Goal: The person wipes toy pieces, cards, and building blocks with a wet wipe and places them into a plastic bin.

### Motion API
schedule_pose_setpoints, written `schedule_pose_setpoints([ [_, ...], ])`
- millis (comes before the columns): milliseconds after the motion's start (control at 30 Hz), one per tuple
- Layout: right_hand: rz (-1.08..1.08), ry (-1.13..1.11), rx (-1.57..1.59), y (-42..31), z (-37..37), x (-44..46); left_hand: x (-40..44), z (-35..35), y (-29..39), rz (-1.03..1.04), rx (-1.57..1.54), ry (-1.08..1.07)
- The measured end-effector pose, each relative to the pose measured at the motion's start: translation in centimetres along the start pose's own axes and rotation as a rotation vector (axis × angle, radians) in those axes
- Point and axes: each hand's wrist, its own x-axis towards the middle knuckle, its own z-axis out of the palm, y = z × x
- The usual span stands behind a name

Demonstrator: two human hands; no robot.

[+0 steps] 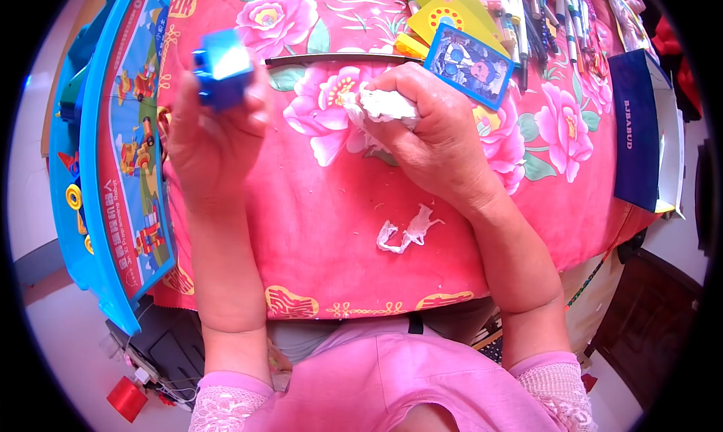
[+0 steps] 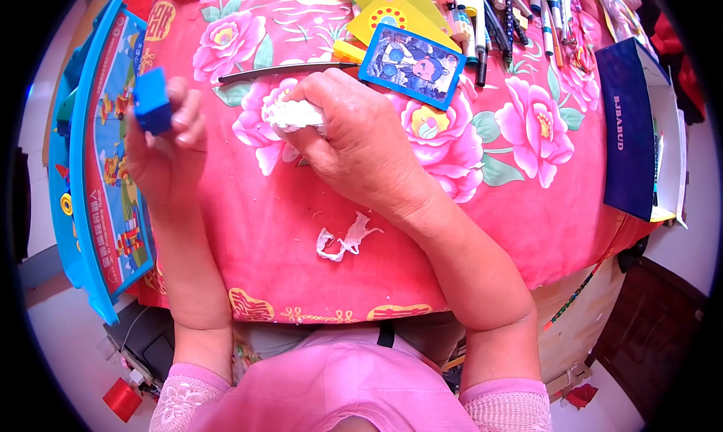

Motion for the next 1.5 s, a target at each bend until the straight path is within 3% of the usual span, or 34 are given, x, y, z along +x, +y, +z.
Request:
schedule_pose_setpoints([
  [67,0.007,0.002,0.008,-0.1,0.0,0.0,0.5,-1.1,1.2,0.036,-0.145,-0.098],
  [200,0.007,0.001,0.014,-0.1,0.0,0.0,0.3,-1.2,2.3,0.078,-0.283,0.019],
  [633,0.008,-0.082,-0.077,0.6,0.4,-0.1,0.1,-2.0,2.6,0.112,-0.223,0.146],
  [767,-0.059,0.079,-0.042,1.1,0.9,0.2,0.5,-2.3,2.1,0.068,-0.178,0.226],
  [1033,0.014,0.163,-0.153,0.7,0.8,-1.0,-2.5,3.8,1.2,0.131,0.292,0.234],
  [1167,0.183,0.182,-0.109,-0.5,0.1,-3.3,-5.1,6.4,5.1,0.211,0.522,0.314],
  [1300,0.187,0.252,-0.149,-1.5,-1.0,-6.5,-6.5,7.1,9.7,0.401,0.703,0.377],
  [1433,0.279,0.367,0.074,-1.7,-1.7,-9.5,-7.1,6.9,14.3,0.538,0.759,0.607],
  [1500,0.301,0.419,0.16,-0.8,-1.7,-10.5,-7.0,4.8,16.3,0.566,0.772,0.557],
])
